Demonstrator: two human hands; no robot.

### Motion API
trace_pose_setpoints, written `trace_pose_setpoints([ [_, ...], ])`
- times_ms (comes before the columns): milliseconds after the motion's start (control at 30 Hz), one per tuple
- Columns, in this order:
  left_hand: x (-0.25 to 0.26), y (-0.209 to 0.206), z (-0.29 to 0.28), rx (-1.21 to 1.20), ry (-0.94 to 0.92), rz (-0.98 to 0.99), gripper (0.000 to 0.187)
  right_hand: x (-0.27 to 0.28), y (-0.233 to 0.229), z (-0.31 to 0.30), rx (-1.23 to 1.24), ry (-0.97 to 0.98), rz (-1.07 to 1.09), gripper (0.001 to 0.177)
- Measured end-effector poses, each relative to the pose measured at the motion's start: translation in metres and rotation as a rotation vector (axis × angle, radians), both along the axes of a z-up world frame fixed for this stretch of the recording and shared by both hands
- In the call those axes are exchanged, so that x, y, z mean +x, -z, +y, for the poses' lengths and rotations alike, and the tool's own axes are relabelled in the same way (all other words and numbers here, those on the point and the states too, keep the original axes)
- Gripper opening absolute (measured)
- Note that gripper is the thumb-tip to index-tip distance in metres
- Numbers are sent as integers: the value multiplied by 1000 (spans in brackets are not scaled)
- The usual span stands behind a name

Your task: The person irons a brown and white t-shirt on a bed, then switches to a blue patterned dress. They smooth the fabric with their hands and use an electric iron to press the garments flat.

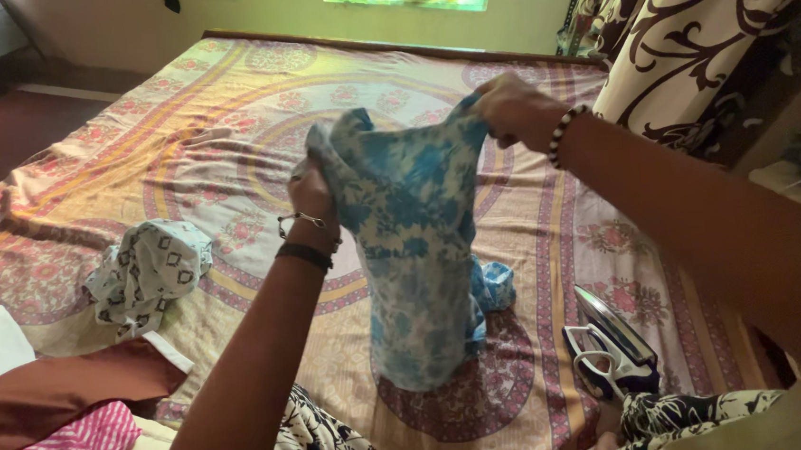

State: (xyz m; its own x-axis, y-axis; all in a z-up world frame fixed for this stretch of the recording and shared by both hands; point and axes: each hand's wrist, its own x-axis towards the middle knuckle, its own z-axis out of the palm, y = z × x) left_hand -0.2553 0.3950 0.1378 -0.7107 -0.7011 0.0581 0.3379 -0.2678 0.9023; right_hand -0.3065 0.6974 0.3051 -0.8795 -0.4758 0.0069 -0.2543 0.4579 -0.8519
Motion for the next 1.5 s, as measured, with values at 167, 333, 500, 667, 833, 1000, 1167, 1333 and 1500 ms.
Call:
trace_pose_setpoints([
  [167, 12, 27, -36, -542, -227, -448, 68, -8, -9, 17, -177, 78, 64, 21],
  [333, 37, -2, 2, -1210, 55, -805, 119, 5, -11, 13, -160, 71, 110, 25],
  [500, 45, -32, 56, -1647, 72, -162, 131, 21, -24, 10, -116, -135, 189, 22],
  [667, 39, -53, 75, -1514, 250, 219, 90, 36, -39, 17, 81, -256, 312, 23],
  [833, 47, -72, 79, -1535, 360, -263, 64, 22, -31, 32, 47, 12, 42, 30],
  [1000, 70, -92, 74, -1852, 388, -410, 61, -28, -12, 57, 251, -143, 85, 32],
  [1167, 75, -105, 63, -2015, 334, -781, 53, -41, -5, 68, 485, -353, 40, 42],
  [1333, 52, -88, 57, -2016, 224, -896, 45, -20, -11, 55, 900, -116, 250, 43],
  [1500, 38, -79, 45, -1862, -9, -914, 28, -7, -22, 57, 997, -72, 133, 43],
])
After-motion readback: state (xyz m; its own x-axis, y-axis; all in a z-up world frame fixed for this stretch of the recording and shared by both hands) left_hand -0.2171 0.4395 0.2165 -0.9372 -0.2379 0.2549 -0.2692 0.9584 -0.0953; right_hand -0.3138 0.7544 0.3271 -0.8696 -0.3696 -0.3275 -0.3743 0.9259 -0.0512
